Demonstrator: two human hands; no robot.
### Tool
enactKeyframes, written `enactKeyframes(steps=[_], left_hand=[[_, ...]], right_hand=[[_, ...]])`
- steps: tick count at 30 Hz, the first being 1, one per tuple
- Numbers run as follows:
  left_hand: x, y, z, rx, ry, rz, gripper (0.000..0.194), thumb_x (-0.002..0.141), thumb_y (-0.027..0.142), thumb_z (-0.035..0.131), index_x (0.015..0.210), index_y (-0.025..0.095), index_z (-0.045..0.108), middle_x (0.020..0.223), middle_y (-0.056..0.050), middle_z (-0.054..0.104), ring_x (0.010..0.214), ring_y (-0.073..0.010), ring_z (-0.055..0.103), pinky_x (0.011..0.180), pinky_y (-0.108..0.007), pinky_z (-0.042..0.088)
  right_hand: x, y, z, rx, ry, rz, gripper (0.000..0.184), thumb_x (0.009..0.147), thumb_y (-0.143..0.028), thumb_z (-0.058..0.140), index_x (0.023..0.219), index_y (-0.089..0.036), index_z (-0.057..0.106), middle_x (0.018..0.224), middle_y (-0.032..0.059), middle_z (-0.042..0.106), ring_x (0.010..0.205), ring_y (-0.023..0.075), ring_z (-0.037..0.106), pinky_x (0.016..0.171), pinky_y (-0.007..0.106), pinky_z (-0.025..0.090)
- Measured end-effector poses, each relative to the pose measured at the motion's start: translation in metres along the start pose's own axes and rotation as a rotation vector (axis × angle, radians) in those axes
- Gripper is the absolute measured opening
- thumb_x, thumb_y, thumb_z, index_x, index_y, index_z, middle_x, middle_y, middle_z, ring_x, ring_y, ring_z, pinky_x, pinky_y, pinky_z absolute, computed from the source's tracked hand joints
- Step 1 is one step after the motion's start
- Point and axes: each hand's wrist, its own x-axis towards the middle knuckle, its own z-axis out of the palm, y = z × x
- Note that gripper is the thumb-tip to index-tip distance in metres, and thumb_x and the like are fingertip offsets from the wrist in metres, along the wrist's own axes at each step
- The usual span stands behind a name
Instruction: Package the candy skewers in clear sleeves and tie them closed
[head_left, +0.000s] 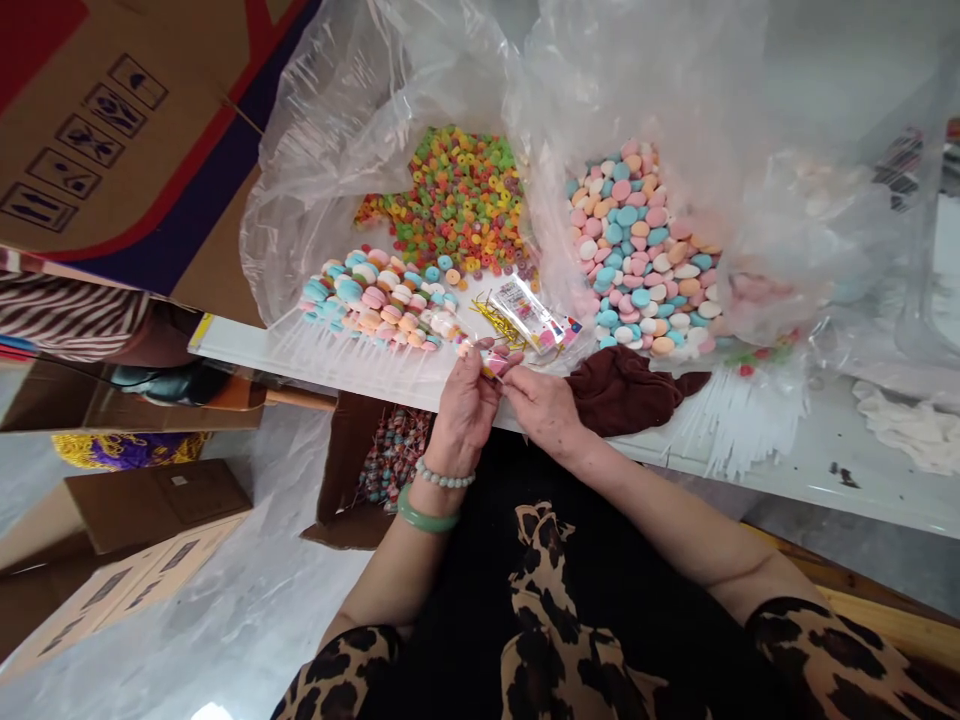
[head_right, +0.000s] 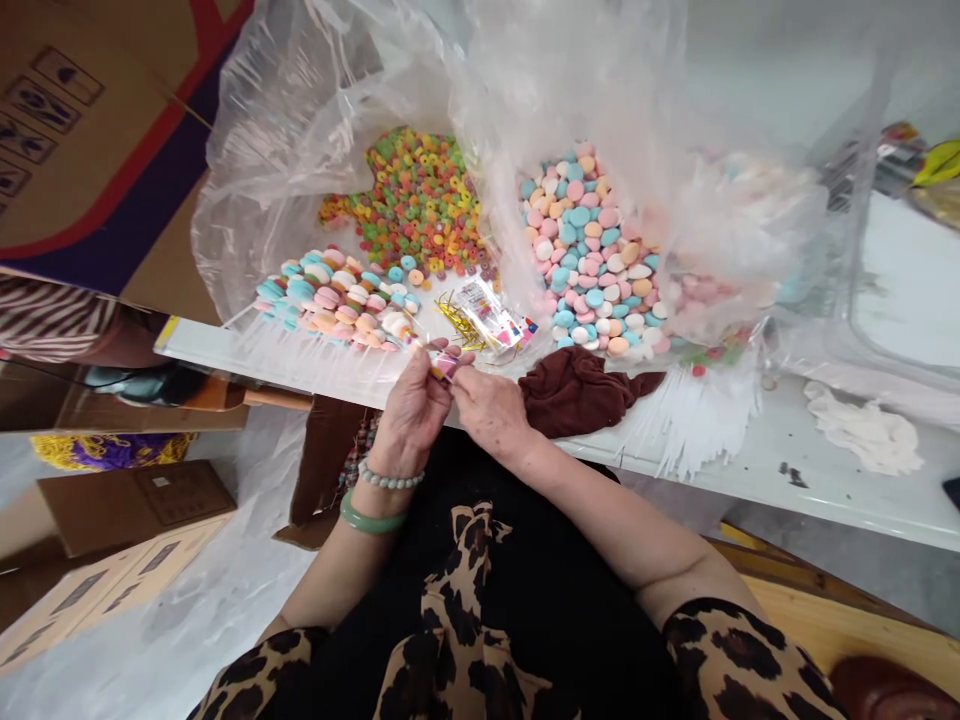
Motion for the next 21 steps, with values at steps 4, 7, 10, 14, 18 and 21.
enactKeyframes(steps=[4,7,10,14,18,21], left_hand=[[-0.003,-0.013,0.002,-0.002,0.011,0.007,0.020,0.080,0.033,0.074,0.088,0.017,0.065,0.082,-0.002,0.069,0.079,-0.0136,0.067,0.080,-0.026,0.053],[-0.005,-0.014,-0.001,0.060,0.012,-0.111,0.027,0.073,0.037,0.079,0.084,0.016,0.066,0.078,-0.002,0.069,0.069,-0.0122,0.064,0.069,-0.025,0.052],[-0.004,-0.011,-0.007,0.155,0.058,-0.100,0.034,0.067,0.041,0.082,0.081,0.013,0.068,0.073,-0.002,0.069,0.063,-0.0117,0.062,0.064,-0.025,0.049],[-0.001,-0.007,-0.012,0.296,0.158,0.123,0.031,0.068,0.039,0.082,0.070,0.013,0.067,0.058,0.000,0.062,0.053,-0.0087,0.055,0.057,-0.022,0.044],[-0.002,-0.007,-0.010,0.336,0.060,0.138,0.029,0.071,0.039,0.080,0.067,0.015,0.063,0.055,0.002,0.057,0.051,-0.0081,0.051,0.054,-0.022,0.042],[-0.006,-0.006,-0.005,0.368,-0.041,0.076,0.030,0.074,0.042,0.077,0.070,0.016,0.061,0.057,0.002,0.057,0.051,-0.0090,0.052,0.054,-0.022,0.043]], right_hand=[[0.005,-0.004,0.005,0.113,0.059,0.031,0.018,0.088,-0.027,0.049,0.078,-0.023,0.063,0.070,0.0001,0.064,0.068,0.0174,0.059,0.066,0.027,0.041],[0.005,0.002,0.002,0.197,0.069,0.071,0.016,0.087,-0.028,0.050,0.076,-0.024,0.062,0.068,-0.0020,0.061,0.066,0.0162,0.057,0.066,0.026,0.042],[0.001,0.006,-0.004,0.214,0.015,0.020,0.016,0.087,-0.029,0.051,0.076,-0.023,0.062,0.069,-0.0016,0.061,0.068,0.0164,0.057,0.067,0.026,0.042],[-0.001,0.008,-0.007,0.269,-0.038,-0.055,0.013,0.082,-0.023,0.051,0.080,-0.022,0.064,0.076,0.0000,0.064,0.077,0.0170,0.060,0.074,0.027,0.044],[0.003,0.010,-0.006,0.277,0.051,0.041,0.032,0.081,-0.019,0.052,0.110,-0.023,0.065,0.070,-0.0028,0.062,0.068,0.0163,0.059,0.071,0.027,0.047],[0.004,0.011,-0.005,0.190,0.047,-0.128,0.034,0.085,-0.015,0.047,0.112,-0.023,0.066,0.083,0.0013,0.067,0.079,0.0179,0.062,0.076,0.028,0.048]])
